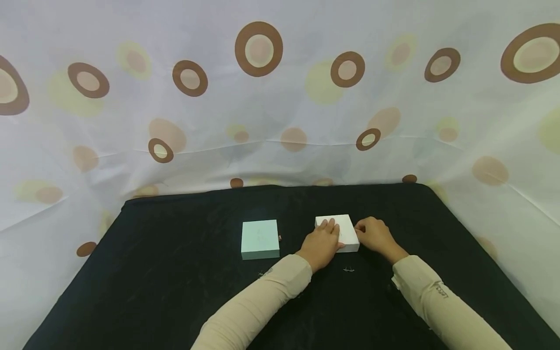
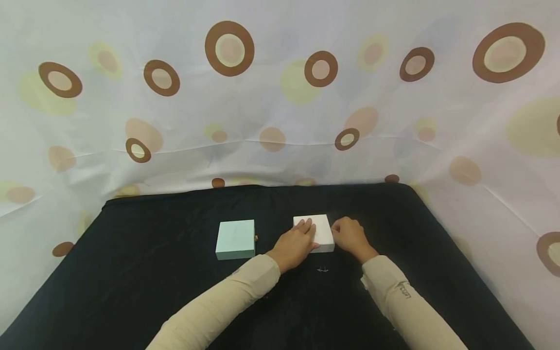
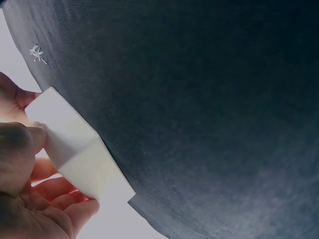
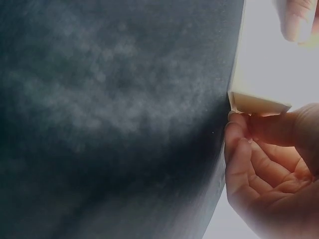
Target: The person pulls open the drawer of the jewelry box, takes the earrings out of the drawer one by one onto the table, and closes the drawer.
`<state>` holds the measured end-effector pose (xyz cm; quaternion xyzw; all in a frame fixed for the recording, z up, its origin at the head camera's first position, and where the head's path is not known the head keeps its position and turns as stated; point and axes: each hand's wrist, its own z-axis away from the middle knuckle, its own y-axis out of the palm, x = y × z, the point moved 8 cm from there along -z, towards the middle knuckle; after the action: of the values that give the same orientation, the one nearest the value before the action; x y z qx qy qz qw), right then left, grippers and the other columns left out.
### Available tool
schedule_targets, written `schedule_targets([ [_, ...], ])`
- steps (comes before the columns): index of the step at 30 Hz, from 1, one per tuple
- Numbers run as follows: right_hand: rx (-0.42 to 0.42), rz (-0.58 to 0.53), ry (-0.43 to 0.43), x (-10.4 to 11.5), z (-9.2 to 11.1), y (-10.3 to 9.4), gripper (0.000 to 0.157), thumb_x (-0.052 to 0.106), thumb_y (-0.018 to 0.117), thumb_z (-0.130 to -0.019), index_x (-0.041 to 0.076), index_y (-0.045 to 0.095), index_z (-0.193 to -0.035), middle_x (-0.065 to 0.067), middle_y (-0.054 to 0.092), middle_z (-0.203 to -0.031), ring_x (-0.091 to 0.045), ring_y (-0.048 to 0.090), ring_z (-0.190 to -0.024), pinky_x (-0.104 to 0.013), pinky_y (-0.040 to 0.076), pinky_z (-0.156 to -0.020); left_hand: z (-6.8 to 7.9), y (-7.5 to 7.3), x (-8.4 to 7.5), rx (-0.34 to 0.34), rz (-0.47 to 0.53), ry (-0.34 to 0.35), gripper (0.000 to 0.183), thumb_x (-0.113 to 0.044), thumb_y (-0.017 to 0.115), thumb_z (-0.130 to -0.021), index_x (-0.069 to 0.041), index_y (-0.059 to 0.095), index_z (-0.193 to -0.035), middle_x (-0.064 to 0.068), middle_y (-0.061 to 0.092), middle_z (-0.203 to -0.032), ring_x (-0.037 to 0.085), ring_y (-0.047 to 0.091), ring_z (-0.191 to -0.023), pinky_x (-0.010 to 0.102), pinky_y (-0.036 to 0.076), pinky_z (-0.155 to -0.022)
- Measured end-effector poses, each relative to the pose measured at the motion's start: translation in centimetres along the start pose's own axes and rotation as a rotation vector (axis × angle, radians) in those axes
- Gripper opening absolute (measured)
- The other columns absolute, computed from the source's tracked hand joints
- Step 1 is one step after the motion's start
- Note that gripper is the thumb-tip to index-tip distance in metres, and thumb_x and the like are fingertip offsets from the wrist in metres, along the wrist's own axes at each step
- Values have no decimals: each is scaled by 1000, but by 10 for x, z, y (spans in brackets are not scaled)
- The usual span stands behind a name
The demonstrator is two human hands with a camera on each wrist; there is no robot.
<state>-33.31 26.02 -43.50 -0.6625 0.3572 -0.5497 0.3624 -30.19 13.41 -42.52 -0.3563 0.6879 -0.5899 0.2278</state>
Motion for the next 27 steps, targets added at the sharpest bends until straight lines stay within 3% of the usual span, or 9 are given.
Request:
schedule_targets([
  [11, -16, -3, -4, 0, 2, 0, 15, 5, 61, -85, -2, 73, -82, -6, 65, -68, -16, 50, -56, -30, 41, -51, -2, 2, 1, 22, -4, -2, 51, -44, 46, -99, -9, 53, -135, 6, 52, -137, 18, 49, -129, 28, 47, -98],
  [17, -6, -31, -25, 1, -1, 3, 16, 6, 60, -88, -2, 73, -83, -7, 66, -70, -15, 52, -56, -30, 42, -52, -5, -3, 2, 11, -56, 23, 43, -44, 50, -98, -10, 62, -120, 2, 55, -115, 14, 56, -104, 21, 52, -85],
  [21, 7, 14, -23, 12, 3, 2, 19, 7, 57, -91, -1, 72, -82, -5, 63, -67, -14, 50, -54, -29, 41, -50, -6, -1, 5, 45, -91, 21, 41, -45, 51, -97, -11, 63, -117, 1, 53, -114, 13, 56, -97, 21, 53, -77],
  [24, -28, 148, -46, 31, 13, -4, 23, 6, 57, -91, 1, 66, -71, -5, 56, -59, -16, 47, -49, -30, 39, -45, -6, 5, 6, 96, -44, 11, 49, -47, 47, -98, -12, 56, -131, 2, 50, -132, 18, 52, -119, 29, 50, -92],
  [27, -88, 280, -141, 59, 27, -13, 25, 6, 59, -91, 3, 61, -67, -5, 52, -57, -18, 50, -49, -33, 42, -44, -4, 7, 5, 132, 71, 13, 58, -47, 41, -101, -12, 38, -147, 3, 30, -155, 24, 28, -143, 41, 36, -109],
])
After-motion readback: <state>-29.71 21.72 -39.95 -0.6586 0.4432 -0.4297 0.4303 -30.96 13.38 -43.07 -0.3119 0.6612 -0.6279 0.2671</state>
